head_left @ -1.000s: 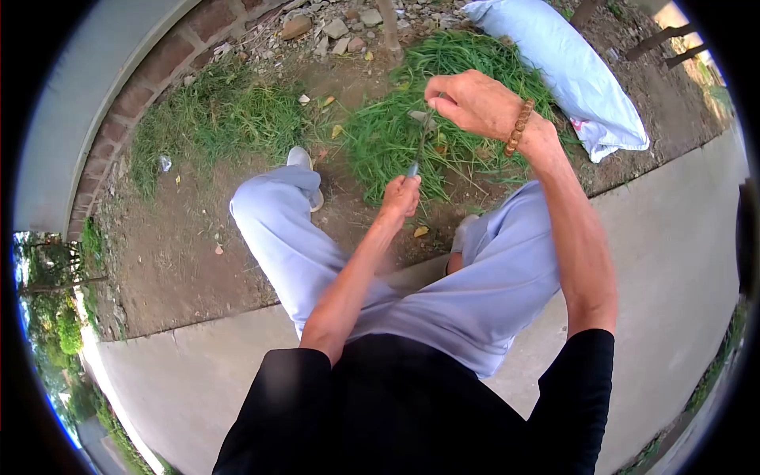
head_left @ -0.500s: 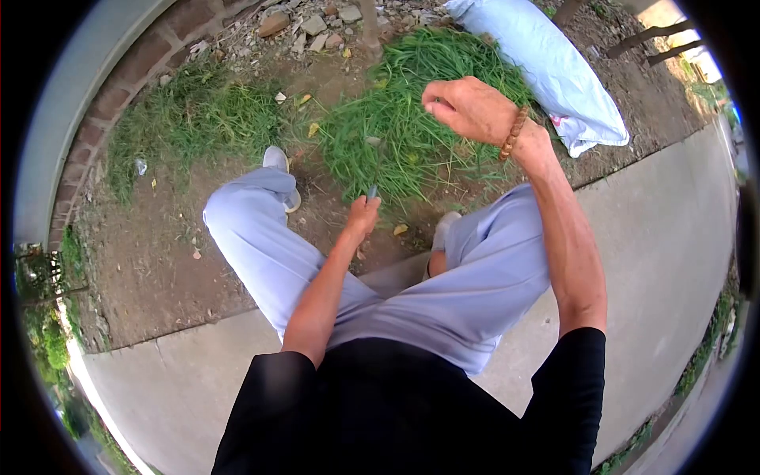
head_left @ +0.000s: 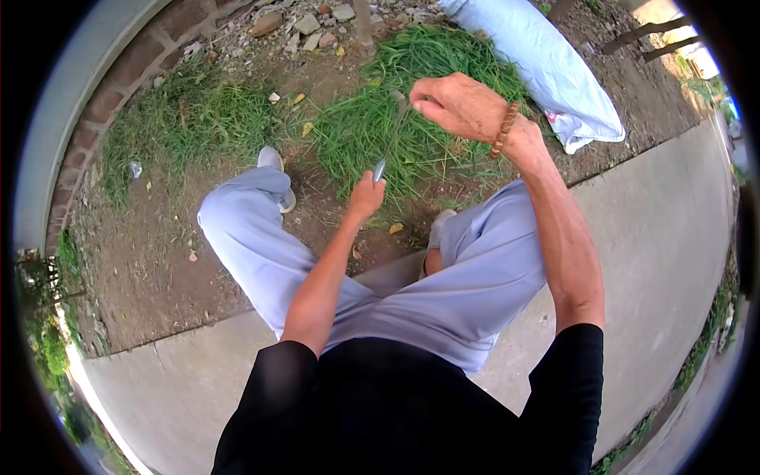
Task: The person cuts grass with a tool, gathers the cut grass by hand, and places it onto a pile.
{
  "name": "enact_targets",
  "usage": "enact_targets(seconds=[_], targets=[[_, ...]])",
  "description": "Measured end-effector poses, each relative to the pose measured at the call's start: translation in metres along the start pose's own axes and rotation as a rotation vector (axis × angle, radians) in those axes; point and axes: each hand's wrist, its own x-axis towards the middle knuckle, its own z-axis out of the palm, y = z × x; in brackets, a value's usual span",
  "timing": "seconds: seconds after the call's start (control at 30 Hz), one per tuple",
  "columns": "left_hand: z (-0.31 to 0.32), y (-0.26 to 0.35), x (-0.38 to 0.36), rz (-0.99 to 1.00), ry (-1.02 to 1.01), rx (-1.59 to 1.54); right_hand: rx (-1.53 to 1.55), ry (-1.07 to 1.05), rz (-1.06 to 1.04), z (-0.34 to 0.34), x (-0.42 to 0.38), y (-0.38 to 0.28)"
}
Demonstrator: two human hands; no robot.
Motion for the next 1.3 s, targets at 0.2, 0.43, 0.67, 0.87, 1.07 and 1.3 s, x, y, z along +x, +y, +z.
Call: enact_targets(seconds=[0.2, 0.43, 0.67, 0.87, 1.07, 1.3], targets=[[-0.001, -0.072, -0.025, -0.114, -0.054, 0.216, -0.011, 0.024, 0.003, -0.004, -0.003, -0.001], [-0.032, -0.016, -0.023, -0.077, 0.077, 0.407, -0.020, 0.020, 0.000, -0.006, -0.006, -0.001], [-0.046, -0.002, 0.013, 0.293, -0.145, 1.058, -0.009, -0.004, 0.002, -0.007, -0.003, -0.012], [-0.024, 0.050, 0.036, 0.155, -0.364, 1.146, 0.102, -0.036, -0.068, 0.017, 0.010, -0.039], [-0.011, 0.075, 0.037, 0.124, -0.367, 1.149, 0.447, -0.302, -0.378, 0.068, 0.013, -0.120], [-0.006, 0.074, 0.027, 0.154, -0.395, 1.029, 0.536, -0.751, -0.412, 0.099, 0.004, -0.148]])
